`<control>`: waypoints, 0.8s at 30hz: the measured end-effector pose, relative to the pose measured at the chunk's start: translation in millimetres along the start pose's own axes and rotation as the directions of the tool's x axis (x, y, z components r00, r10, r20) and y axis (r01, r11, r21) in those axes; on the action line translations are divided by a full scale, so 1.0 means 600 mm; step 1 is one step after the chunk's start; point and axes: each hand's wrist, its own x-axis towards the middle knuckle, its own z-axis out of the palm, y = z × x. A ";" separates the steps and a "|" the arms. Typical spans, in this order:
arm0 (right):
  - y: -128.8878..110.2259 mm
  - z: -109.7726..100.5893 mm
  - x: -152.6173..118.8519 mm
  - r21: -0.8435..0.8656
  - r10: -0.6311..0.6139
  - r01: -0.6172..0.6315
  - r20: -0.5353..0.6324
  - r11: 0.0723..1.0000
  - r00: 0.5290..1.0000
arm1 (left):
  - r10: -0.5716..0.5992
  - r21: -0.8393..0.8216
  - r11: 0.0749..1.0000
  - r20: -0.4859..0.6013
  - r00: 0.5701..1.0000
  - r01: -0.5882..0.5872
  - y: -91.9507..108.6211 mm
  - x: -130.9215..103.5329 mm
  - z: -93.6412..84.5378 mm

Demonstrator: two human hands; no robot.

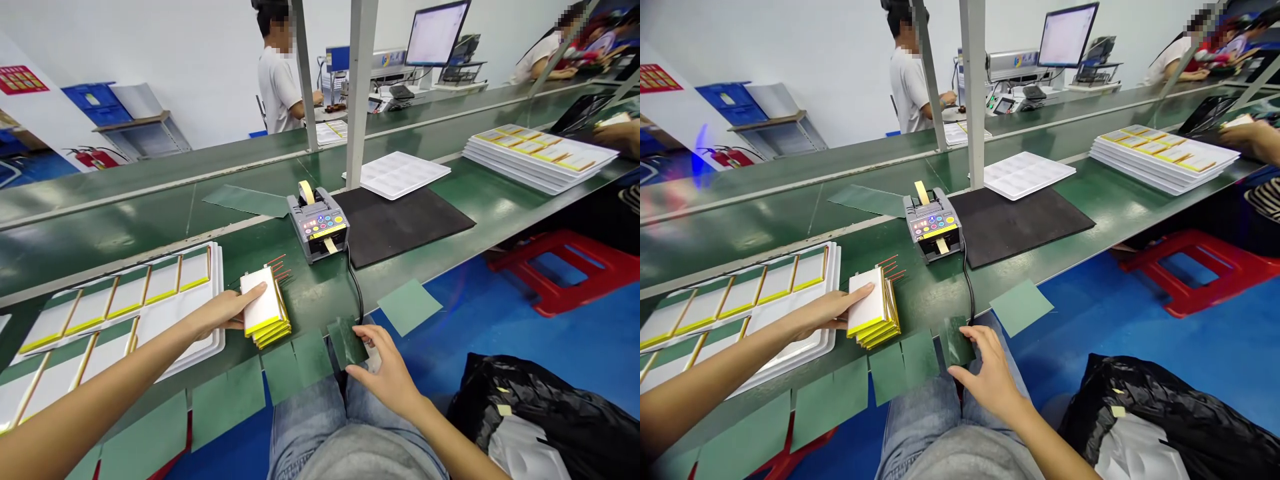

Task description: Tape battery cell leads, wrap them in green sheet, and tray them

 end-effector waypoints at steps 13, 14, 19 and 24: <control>0.039 -0.027 -0.030 0.103 0.171 -0.153 -0.205 0.983 0.964 | 0.284 0.503 0.862 -0.369 0.885 -0.067 -0.024 -0.041 -0.042; 0.038 -0.032 -0.030 0.066 0.166 -0.156 -0.189 0.986 0.968 | 0.345 0.581 0.811 -0.397 0.850 -0.058 -0.026 -0.055 -0.045; 0.031 -0.057 -0.026 -0.183 0.126 -0.153 -0.151 0.971 0.981 | 0.390 0.621 0.783 -0.466 0.794 -0.019 -0.052 -0.113 -0.039; 0.010 -0.075 -0.020 -0.261 -0.007 -0.093 -0.360 0.961 0.933 | 0.372 0.381 0.906 -0.514 0.773 -0.183 -0.096 -0.126 -0.007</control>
